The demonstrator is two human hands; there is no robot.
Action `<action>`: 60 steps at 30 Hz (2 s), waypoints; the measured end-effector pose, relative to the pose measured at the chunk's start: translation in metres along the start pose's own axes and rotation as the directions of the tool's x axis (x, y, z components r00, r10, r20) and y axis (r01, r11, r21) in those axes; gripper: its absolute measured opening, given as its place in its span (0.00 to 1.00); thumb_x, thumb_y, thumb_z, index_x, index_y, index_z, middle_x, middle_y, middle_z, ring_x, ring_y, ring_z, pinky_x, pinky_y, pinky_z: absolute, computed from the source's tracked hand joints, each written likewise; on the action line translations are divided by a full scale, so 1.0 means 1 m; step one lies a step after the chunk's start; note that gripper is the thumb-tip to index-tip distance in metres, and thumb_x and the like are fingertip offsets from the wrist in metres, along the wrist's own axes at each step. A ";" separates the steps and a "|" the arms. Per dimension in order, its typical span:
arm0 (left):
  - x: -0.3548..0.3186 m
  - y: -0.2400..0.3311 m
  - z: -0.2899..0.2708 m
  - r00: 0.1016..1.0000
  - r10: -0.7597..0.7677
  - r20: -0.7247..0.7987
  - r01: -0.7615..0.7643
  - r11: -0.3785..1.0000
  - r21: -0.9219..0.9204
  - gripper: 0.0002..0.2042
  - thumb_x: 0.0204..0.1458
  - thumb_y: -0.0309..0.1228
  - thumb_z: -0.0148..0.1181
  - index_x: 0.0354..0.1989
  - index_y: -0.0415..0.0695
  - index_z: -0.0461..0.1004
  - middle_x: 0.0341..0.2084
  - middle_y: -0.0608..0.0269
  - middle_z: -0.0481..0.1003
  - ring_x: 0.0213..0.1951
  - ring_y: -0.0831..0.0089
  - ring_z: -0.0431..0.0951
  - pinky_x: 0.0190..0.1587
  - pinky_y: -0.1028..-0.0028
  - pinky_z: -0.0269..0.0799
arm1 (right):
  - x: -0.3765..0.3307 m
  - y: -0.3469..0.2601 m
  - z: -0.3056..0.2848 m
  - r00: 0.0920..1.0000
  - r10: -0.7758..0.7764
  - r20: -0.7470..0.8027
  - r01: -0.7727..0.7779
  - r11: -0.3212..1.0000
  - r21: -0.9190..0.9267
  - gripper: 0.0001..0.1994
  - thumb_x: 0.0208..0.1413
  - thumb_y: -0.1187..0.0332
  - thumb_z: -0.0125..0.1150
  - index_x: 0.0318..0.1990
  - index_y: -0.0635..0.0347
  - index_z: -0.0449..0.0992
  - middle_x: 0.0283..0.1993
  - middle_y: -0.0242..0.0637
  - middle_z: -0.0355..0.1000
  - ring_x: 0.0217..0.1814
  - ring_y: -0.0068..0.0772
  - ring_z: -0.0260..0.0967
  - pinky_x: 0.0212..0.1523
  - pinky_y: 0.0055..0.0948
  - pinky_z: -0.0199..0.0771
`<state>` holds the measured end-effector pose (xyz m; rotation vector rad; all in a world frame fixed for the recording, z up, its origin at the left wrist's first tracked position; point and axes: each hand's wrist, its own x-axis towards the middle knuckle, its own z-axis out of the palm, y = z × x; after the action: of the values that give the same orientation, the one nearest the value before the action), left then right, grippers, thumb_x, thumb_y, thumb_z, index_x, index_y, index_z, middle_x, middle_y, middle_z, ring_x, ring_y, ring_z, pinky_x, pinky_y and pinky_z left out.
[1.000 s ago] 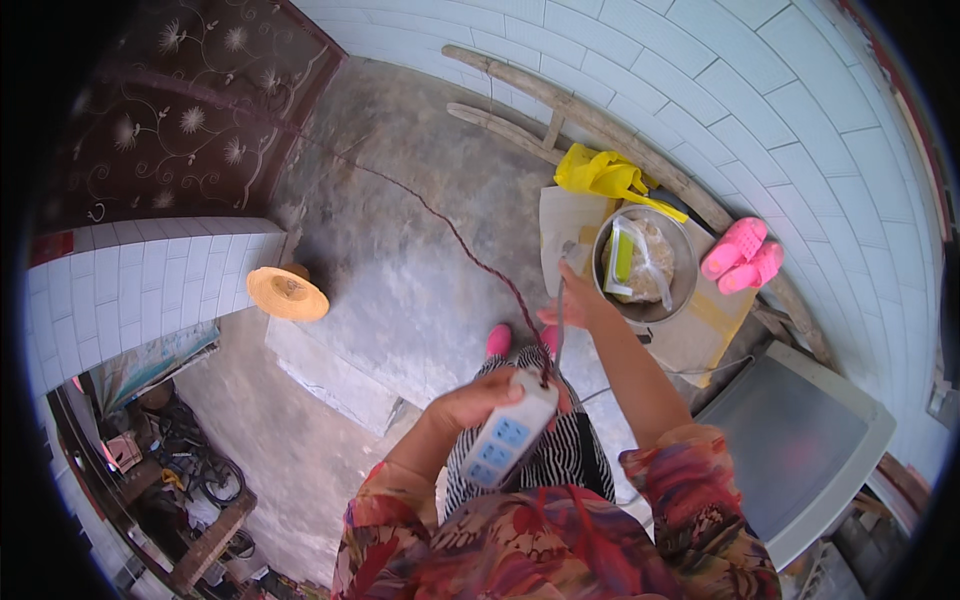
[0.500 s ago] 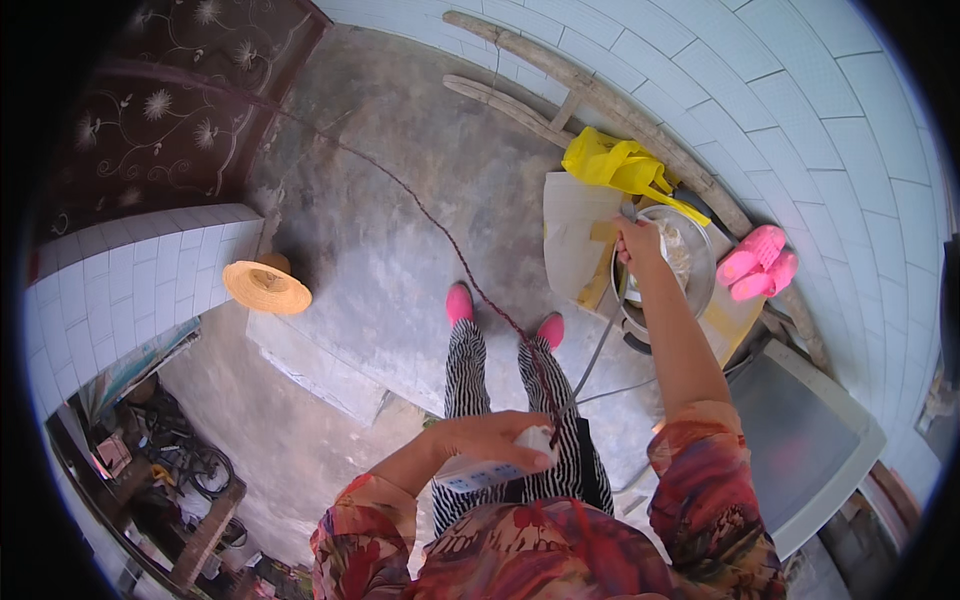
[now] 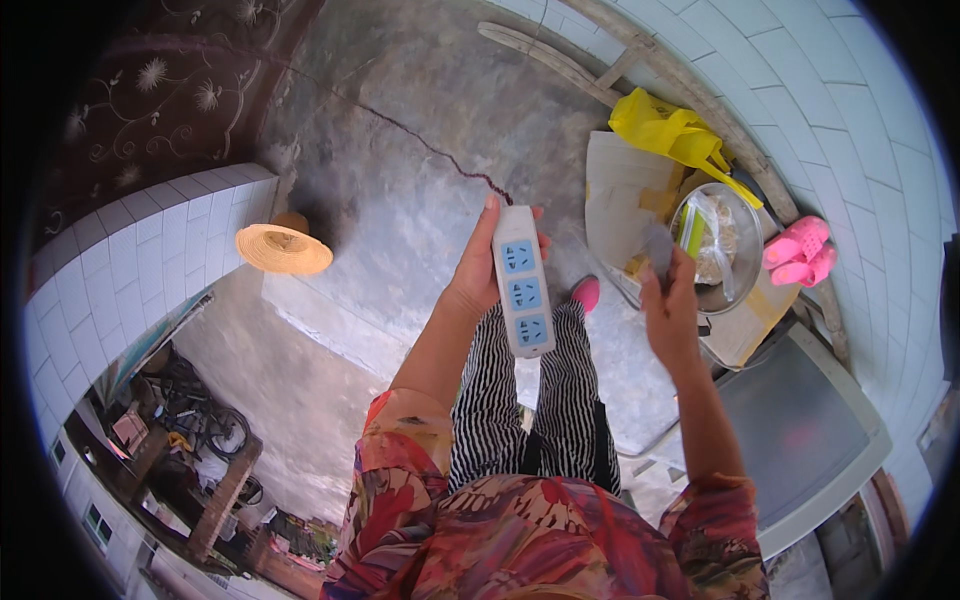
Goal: The person washes clothes by hand in a basin, rinses them, and places them into a washing machine. They then retrieve a power strip, plug it into a wall socket, and connect the washing machine to the power strip.
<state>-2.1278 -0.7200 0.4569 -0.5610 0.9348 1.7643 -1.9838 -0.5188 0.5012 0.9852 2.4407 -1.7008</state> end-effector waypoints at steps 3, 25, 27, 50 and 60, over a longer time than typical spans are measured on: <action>0.009 0.003 -0.002 1.000 0.002 -0.013 -0.002 1.000 -0.027 0.35 0.54 0.63 0.37 0.49 0.40 0.68 0.28 0.59 0.75 0.31 0.70 0.76 0.35 0.71 0.72 | -0.016 -0.023 0.009 0.995 -0.031 0.095 0.043 0.991 -0.127 0.28 0.57 0.68 0.56 0.60 0.66 0.50 0.48 0.54 0.65 0.46 0.47 0.69 0.48 0.34 0.68; 0.012 -0.009 0.000 0.993 -0.064 -0.097 0.069 0.996 0.054 0.33 0.51 0.65 0.42 0.40 0.42 0.72 0.26 0.62 0.74 0.28 0.73 0.74 0.34 0.73 0.72 | 0.003 -0.044 0.036 0.859 -0.430 0.277 0.470 0.877 -0.095 0.20 0.43 0.74 0.67 0.47 0.58 0.73 0.38 0.39 0.71 0.33 0.37 0.70 0.28 0.29 0.71; 0.010 -0.007 0.004 0.993 -0.073 -0.090 0.079 0.995 0.066 0.32 0.52 0.64 0.43 0.40 0.42 0.72 0.27 0.61 0.74 0.29 0.73 0.74 0.34 0.73 0.72 | 0.004 -0.045 0.037 0.851 -0.449 0.271 0.489 0.866 -0.101 0.19 0.42 0.74 0.67 0.46 0.58 0.73 0.38 0.38 0.72 0.33 0.37 0.70 0.28 0.29 0.71; -0.003 0.015 0.039 0.990 -0.138 -0.023 0.139 0.943 0.304 0.30 0.53 0.59 0.49 0.43 0.39 0.71 0.33 0.62 0.74 0.34 0.75 0.73 0.38 0.75 0.70 | 0.014 -0.045 0.027 0.758 -0.536 0.372 0.622 0.766 -0.162 0.20 0.41 0.74 0.66 0.46 0.59 0.74 0.35 0.36 0.72 0.31 0.38 0.70 0.29 0.30 0.72; -0.007 0.018 0.041 0.987 -0.163 0.017 0.146 0.921 0.362 0.30 0.53 0.58 0.49 0.45 0.38 0.71 0.34 0.63 0.73 0.34 0.77 0.72 0.37 0.76 0.70 | 0.005 -0.040 0.030 0.774 -0.518 0.363 0.604 0.777 -0.179 0.19 0.42 0.74 0.66 0.45 0.61 0.73 0.38 0.38 0.72 0.34 0.39 0.72 0.31 0.29 0.74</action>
<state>-2.1397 -0.6939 0.4919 -0.3428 1.1179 1.4141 -2.0177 -0.5506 0.5204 -0.0732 2.8171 -1.3842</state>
